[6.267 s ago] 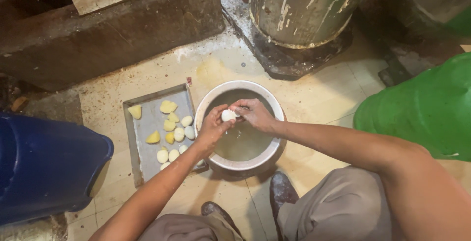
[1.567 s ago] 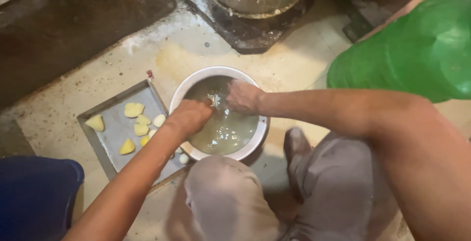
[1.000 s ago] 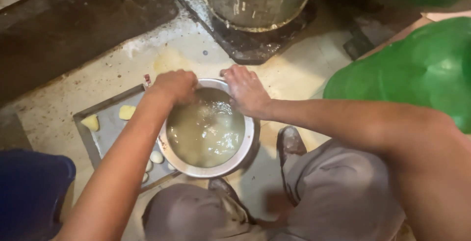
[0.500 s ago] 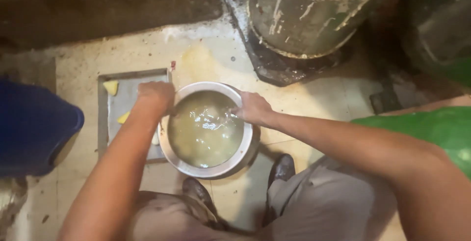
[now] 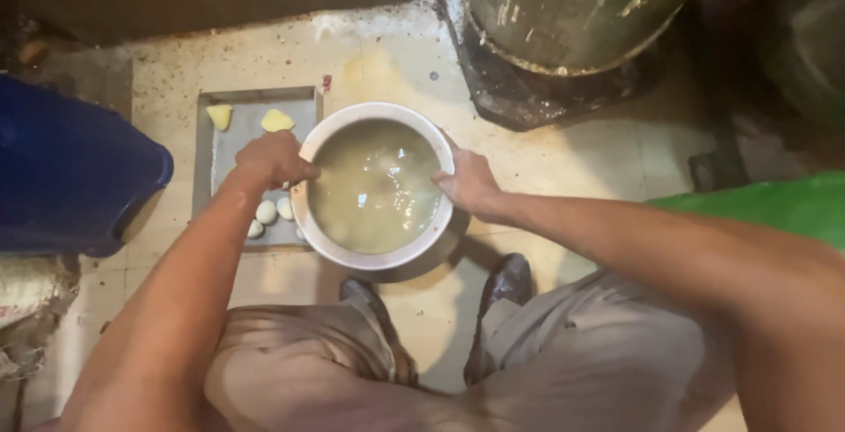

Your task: The person peels boiled eggs by hand in a pot of water and places the peeled eggs onto a metal tray next to pieces of potato.

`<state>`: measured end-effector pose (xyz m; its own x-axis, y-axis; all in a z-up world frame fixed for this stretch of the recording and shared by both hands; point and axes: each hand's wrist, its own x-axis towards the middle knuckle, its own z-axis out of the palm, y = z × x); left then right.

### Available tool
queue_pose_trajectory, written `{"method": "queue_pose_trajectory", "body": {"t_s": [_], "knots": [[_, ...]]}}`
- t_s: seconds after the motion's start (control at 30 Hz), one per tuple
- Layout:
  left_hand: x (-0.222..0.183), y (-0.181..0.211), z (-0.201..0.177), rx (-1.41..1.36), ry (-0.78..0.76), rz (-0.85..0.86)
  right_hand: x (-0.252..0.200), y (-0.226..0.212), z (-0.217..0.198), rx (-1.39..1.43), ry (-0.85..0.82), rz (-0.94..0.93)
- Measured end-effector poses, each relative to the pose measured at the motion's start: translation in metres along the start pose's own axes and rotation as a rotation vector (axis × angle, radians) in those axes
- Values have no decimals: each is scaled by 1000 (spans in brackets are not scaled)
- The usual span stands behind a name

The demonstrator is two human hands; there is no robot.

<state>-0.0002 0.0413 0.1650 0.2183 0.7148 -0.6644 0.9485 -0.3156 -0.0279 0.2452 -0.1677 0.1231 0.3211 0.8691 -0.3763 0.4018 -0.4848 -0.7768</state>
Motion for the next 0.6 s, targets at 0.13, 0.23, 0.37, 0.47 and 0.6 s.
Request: {"method": "queue_pose_trajectory", "body": {"t_s": [0.13, 0.23, 0.37, 0.47, 0.6], "knots": [[-8, 11, -4, 37, 64, 22, 23, 1, -4, -126, 79, -57], [-7, 15, -10, -17, 5, 35, 45, 3, -11, -215, 107, -92], [0, 22, -14, -75, 39, 51, 68, -1, -30, -345, 104, -149], [12, 25, -14, -51, 119, 119, 80, -14, -41, -390, 107, -68], [35, 37, -25, -105, 124, 126, 93, -26, -57, -473, 163, -70]]}}
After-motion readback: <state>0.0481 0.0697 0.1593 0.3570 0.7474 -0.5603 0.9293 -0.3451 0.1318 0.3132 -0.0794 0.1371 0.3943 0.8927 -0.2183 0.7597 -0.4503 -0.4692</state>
